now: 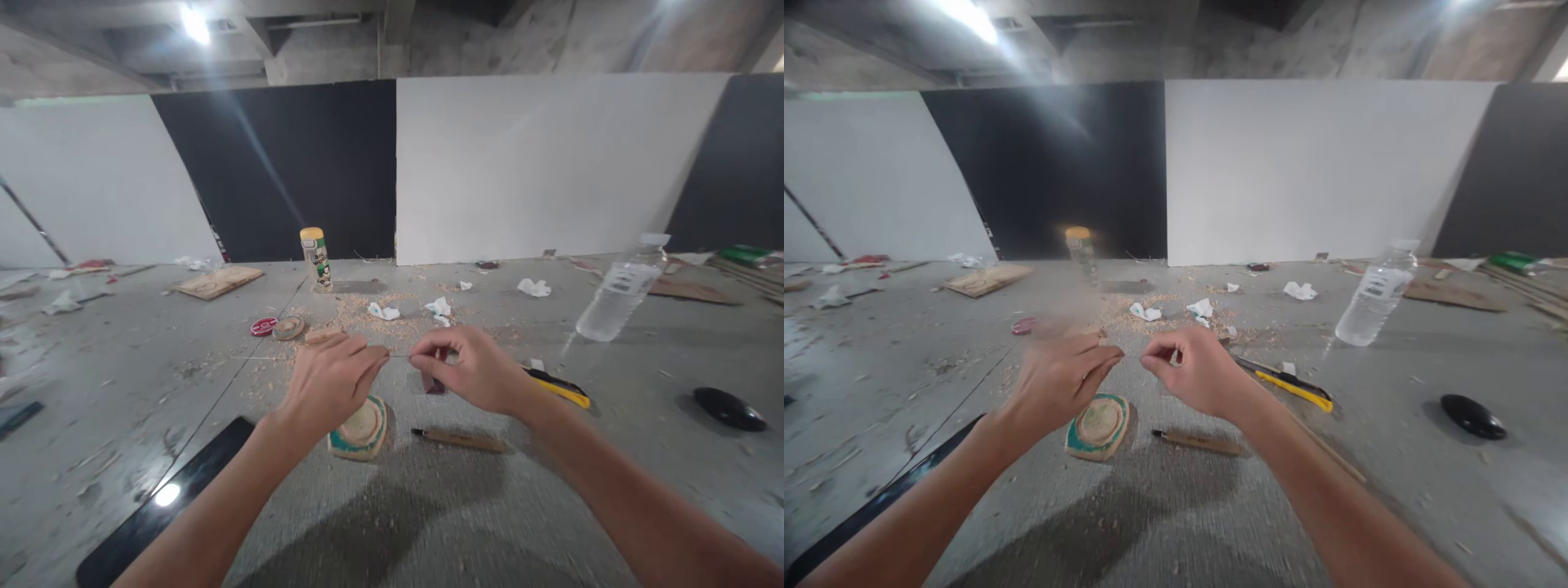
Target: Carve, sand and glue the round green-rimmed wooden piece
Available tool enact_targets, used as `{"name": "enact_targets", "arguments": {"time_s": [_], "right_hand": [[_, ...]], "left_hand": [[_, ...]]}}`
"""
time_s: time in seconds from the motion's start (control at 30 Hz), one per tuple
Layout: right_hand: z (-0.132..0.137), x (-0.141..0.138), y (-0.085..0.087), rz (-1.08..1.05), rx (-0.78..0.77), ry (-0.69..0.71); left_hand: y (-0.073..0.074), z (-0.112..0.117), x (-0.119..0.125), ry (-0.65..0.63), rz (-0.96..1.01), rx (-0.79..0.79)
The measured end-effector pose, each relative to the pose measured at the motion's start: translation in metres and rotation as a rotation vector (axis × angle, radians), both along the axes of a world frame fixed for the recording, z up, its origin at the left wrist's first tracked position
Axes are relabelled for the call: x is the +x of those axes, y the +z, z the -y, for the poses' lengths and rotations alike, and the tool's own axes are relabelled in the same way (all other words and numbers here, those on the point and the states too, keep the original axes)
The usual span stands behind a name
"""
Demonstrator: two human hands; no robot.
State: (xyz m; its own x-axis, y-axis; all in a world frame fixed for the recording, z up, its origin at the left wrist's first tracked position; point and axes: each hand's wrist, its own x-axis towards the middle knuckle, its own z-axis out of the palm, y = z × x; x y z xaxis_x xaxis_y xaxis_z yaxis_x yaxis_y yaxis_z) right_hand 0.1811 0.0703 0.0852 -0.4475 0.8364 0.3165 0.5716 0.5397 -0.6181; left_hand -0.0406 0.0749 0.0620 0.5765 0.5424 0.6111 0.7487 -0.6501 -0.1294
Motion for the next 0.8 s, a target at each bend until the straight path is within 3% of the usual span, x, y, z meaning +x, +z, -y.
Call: {"name": "enact_targets", "arguments": {"time_s": [0.17, 0.33, 0.5, 0.6, 0.7, 0.8], "right_hand": [[-0.014, 0.016, -0.007, 0.141, 0.058, -0.167], [-0.026, 0.029, -0.016, 0.21, 0.069, -0.241], [-0.02, 0.022, -0.013, 0.209, 0.123, -0.29], [-0.012, 0.01, -0.013, 0.227, 0.17, -0.215], [-0.009, -0.001, -0.021, 0.297, 0.173, -0.13], [-0.011, -0.006, -0.03, 0.307, 0.157, -0.143]], "left_hand": [[0.01, -0.012, -0.023, 0.123, -0.012, -0.22], [0.015, -0.021, -0.049, 0.206, -0.005, -0.197], [0.019, -0.025, -0.058, 0.117, -0.049, -0.224], [0.022, -0.024, -0.055, 0.057, -0.092, -0.31], [0.025, -0.022, -0.054, 0.036, -0.081, -0.373], [0.028, -0.022, -0.059, 0.01, -0.073, -0.424]]}}
